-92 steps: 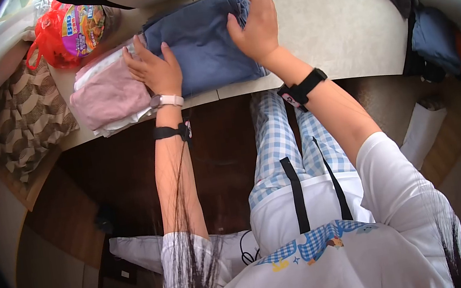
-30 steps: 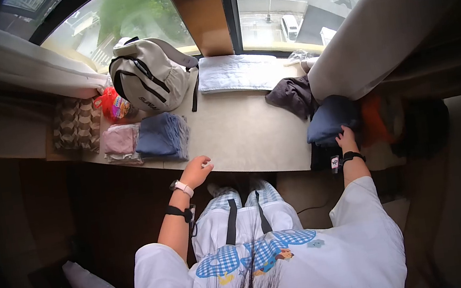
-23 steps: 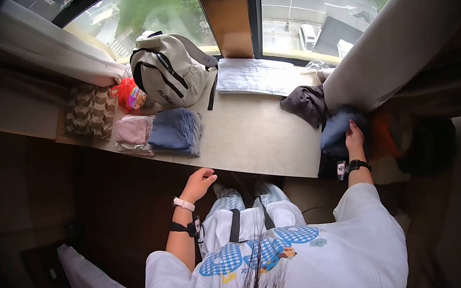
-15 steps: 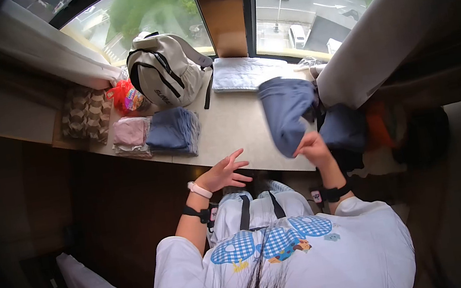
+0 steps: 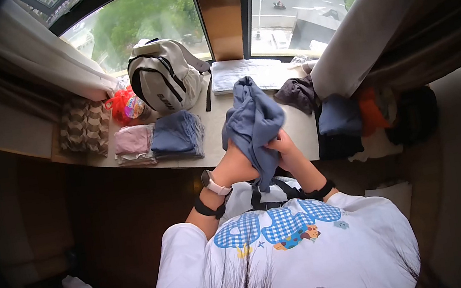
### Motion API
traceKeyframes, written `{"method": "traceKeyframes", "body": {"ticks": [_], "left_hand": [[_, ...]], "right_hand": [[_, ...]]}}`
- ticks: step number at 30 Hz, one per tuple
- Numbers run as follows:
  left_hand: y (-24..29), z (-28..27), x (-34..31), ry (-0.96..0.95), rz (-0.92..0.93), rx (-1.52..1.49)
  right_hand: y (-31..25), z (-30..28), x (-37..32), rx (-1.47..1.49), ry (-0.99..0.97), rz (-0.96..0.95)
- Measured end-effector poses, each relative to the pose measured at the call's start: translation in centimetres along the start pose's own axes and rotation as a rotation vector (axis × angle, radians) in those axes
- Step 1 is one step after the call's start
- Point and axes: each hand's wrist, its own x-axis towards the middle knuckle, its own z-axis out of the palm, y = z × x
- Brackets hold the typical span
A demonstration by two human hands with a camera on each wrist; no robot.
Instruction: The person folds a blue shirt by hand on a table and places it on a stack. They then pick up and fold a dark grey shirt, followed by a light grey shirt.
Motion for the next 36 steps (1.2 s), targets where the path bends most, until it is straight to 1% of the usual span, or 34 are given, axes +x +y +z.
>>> {"method": "traceKeyframes", "body": {"ticks": [2, 3, 4, 6, 7, 10, 11, 14, 15, 16, 17, 18, 20, 21, 22, 23, 24, 26, 27, 28, 29, 30, 31, 32, 34, 36], "left_hand": [[0.0, -1.4, -0.5, 0.004, -0.004, -0.240], [-0.1, -2.1, -0.6, 0.054, -0.009, -0.420], [-0.7, -2.6, -0.9, -0.037, -0.142, -0.750], [0.0, -3.1, -0.1, 0.020, -0.268, -1.081], [0.6, -3.0, 0.5, 0.104, -0.186, -0.979], [0.6, -2.5, 0.8, 0.089, -0.124, -0.552], [0.5, -2.1, 0.9, 0.145, -0.053, -0.500], [0.2, -2.3, 1.0, 0.296, -0.062, -0.650], [-0.2, -2.9, 0.5, 0.301, -0.189, -0.839], [0.0, -3.9, 0.4, 0.398, -0.182, -0.964], [-1.0, -4.9, -0.1, 0.507, -0.201, -0.861], [-2.2, -5.9, -0.5, 0.615, -0.227, -0.911], [-4.3, -7.9, -1.0, 0.837, -0.291, -1.004], [-2.8, -9.1, -0.3, 0.941, -0.309, -1.034], [-4.9, -9.9, -1.4, 0.892, -0.345, -0.972], [-6.6, -9.4, -1.5, 1.078, -0.428, -0.702], [-6.6, -9.3, -1.2, 1.247, -0.503, -0.418], [-6.1, -8.2, -0.7, 1.130, -0.403, -0.497], [-3.7, -7.5, 0.4, 0.978, -0.319, -0.629], [-2.6, -6.8, 0.9, 0.673, -0.302, -0.741], [-1.7, -6.3, 1.6, 0.327, -0.205, -0.831], [-1.3, -4.9, 2.1, 0.028, -0.195, -0.988], [-0.4, -3.7, 2.3, -0.111, -0.146, -0.994], [0.9, -3.5, 2.5, -0.138, -0.145, -0.798], [2.3, -3.5, 3.1, -0.040, -0.262, -0.663], [0.6, -3.7, 2.9, 0.014, -0.256, -0.784]], "right_hand": [[0.6, 0.2, 0.1, -0.019, 0.062, -0.041], [0.8, 0.1, 0.1, 0.102, 0.086, -0.044], [0.9, 0.0, -0.3, 0.204, 0.037, -0.035], [0.4, 0.0, -0.9, 0.403, -0.065, -0.025], [0.4, -0.1, -1.4, 0.459, -0.172, -0.031], [1.7, 0.0, -1.5, 0.313, -0.110, -0.116], [1.8, 0.0, -1.3, 0.209, -0.034, -0.162], [0.4, 0.6, -0.9, 0.160, 0.247, -0.257], [0.4, -0.5, -0.6, 0.195, 0.291, -0.292], [0.2, -1.5, -0.7, 0.243, 0.324, -0.302], [-0.3, -2.4, -1.2, 0.316, 0.292, -0.348], [-0.8, -3.3, -1.6, 0.389, 0.259, -0.391], [-2.8, -4.1, -2.9, 0.496, 0.015, -0.534], [-3.6, -3.9, -3.3, 0.483, -0.021, -0.637], [-4.1, -3.9, -3.4, 0.480, -0.062, -0.693], [-4.4, -3.7, -3.3, 0.485, -0.089, -0.737], [-4.5, -3.7, -3.1, 0.491, -0.113, -0.729], [-3.8, -3.2, -2.7, 0.519, -0.164, -0.669], [-3.0, -2.9, -2.3, 0.533, -0.180, -0.608], [-2.3, -2.6, -2.2, 0.537, -0.195, -0.555], [-1.4, -2.4, -1.9, 0.545, -0.207, -0.501], [-0.9, -2.2, -1.9, 0.545, -0.209, -0.466], [-0.9, -2.3, -1.8, 0.549, -0.207, -0.444], [-0.8, -2.4, -1.7, 0.548, -0.204, -0.421], [-1.5, -3.4, -1.5, 0.546, -0.169, -0.400], [-2.1, -4.4, -1.6, 0.512, -0.128, -0.379]]}}
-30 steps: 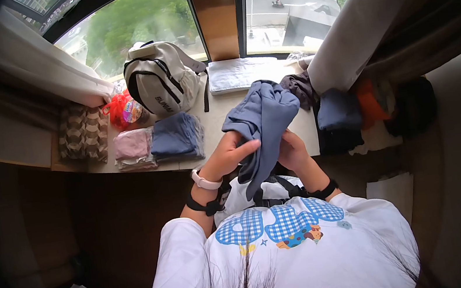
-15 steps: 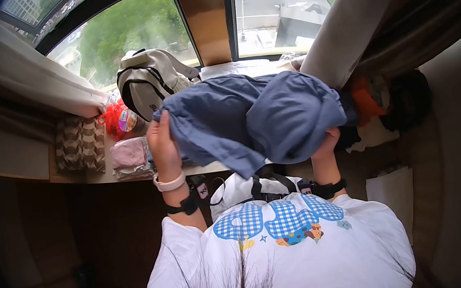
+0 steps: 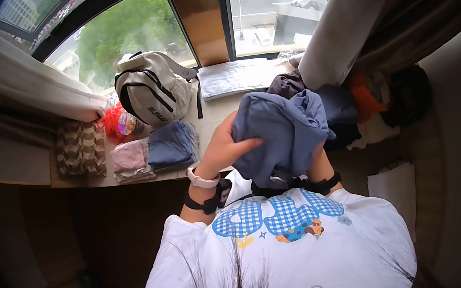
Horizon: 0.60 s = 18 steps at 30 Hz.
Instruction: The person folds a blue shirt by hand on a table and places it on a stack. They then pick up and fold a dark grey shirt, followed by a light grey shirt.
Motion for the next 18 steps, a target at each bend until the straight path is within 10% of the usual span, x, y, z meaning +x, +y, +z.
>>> {"method": "traceKeyframes", "body": {"ticks": [7, 10, 14, 18], "left_hand": [[0.8, -2.6, -0.6, 0.388, 0.193, -0.032], [0.3, -2.8, -0.6, 0.194, 0.224, 0.344], [-1.1, 0.0, 0.4, -0.063, 0.313, 0.439], [-0.8, 0.0, 0.1, 0.002, 0.289, 0.339]], "right_hand": [[-1.4, -1.9, 1.4, -0.875, 0.389, 0.038], [-0.1, 0.0, 1.0, -1.610, 0.148, -0.198], [1.5, 5.4, 1.2, -1.453, -0.420, 0.002], [3.1, 4.7, 1.0, -1.469, -0.221, -0.010]]}}
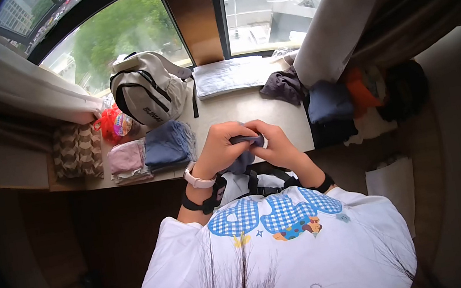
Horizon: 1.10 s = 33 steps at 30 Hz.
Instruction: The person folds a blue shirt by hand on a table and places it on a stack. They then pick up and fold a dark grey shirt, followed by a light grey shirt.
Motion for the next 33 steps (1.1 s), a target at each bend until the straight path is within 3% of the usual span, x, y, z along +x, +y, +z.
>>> {"method": "traceKeyframes", "body": {"ticks": [1, 4, 8, 11, 14, 15, 18, 22, 24, 26, 28, 29, 32, 33], "left_hand": [[-0.1, -0.4, -0.2, 0.008, -0.041, 0.003], [0.4, -1.0, -0.8, -0.040, -0.118, -0.017], [1.5, -1.4, -1.1, -0.159, -0.286, -0.057], [0.6, -2.0, -1.6, -0.256, -0.297, 0.024], [0.5, -2.7, -2.1, -0.182, -0.340, 0.081], [0.4, -3.2, -2.2, -0.139, -0.275, 0.182], [1.4, -4.6, -3.0, 0.031, -0.349, 0.215], [2.5, -6.5, -4.2, 0.185, -0.249, 0.414], [4.3, -6.9, -5.1, 0.248, -0.191, 0.467], [7.8, -6.7, -6.4, 0.351, -0.095, 0.403], [9.5, -6.8, -7.7, 0.426, -0.029, 0.416], [9.7, -7.1, -7.7, 0.462, 0.038, 0.511], [6.1, -8.3, -7.1, 0.623, -0.075, 0.598], [4.7, -8.6, -7.1, 0.605, -0.122, 0.634]], "right_hand": [[-0.2, 0.4, -0.2, 0.062, 0.124, 0.003], [0.0, -0.4, -1.0, -0.071, 0.095, 0.062], [1.1, -0.4, -1.3, -0.093, 0.155, -0.106], [0.7, -1.1, -1.6, -0.051, 0.120, -0.002], [1.6, -1.9, -1.1, -0.045, 0.293, -0.202], [1.7, -2.2, -1.5, 0.040, 0.326, -0.141], [2.6, -4.0, -2.5, 0.469, 0.483, 0.012], [1.8, -8.0, -3.0, 0.580, 0.604, -0.121], [-0.8, -9.5, -3.3, 0.720, 0.539, -0.257], [-3.4, -10.7, -3.8, 0.925, 0.358, -0.554], [-4.1, -12.1, -5.1, 1.060, 0.277, -0.680], [-3.9, -12.7, -5.5, 1.050, 0.286, -0.629], [-2.5, -12.6, -4.2, 0.551, 0.686, 0.069], [-0.8, -12.7, -4.2, 0.606, 0.603, 0.025]]}}
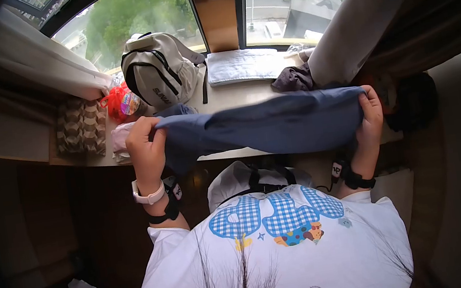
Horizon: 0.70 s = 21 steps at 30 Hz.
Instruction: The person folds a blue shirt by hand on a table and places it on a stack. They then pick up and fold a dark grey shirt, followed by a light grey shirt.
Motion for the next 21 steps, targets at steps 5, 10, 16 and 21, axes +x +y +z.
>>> {"method": "traceKeyframes", "body": {"ticks": [5, 10, 16, 21], "left_hand": [[-2.8, 1.9, -0.2, 0.126, -0.028, -0.411], [-3.0, 2.3, 0.5, -0.033, -0.184, -0.537], [-2.6, 1.7, 0.1, -0.114, -0.297, -0.805], [-2.1, 0.6, -0.5, -0.416, -0.467, -0.868]], "right_hand": [[-0.1, -1.0, -1.6, 0.135, 0.024, -0.041], [1.0, -2.3, -1.9, 0.042, 0.001, -0.106], [2.3, -3.2, -3.9, -0.001, -0.258, 0.382], [7.9, -2.9, -7.8, -0.361, -0.916, 0.839]]}}
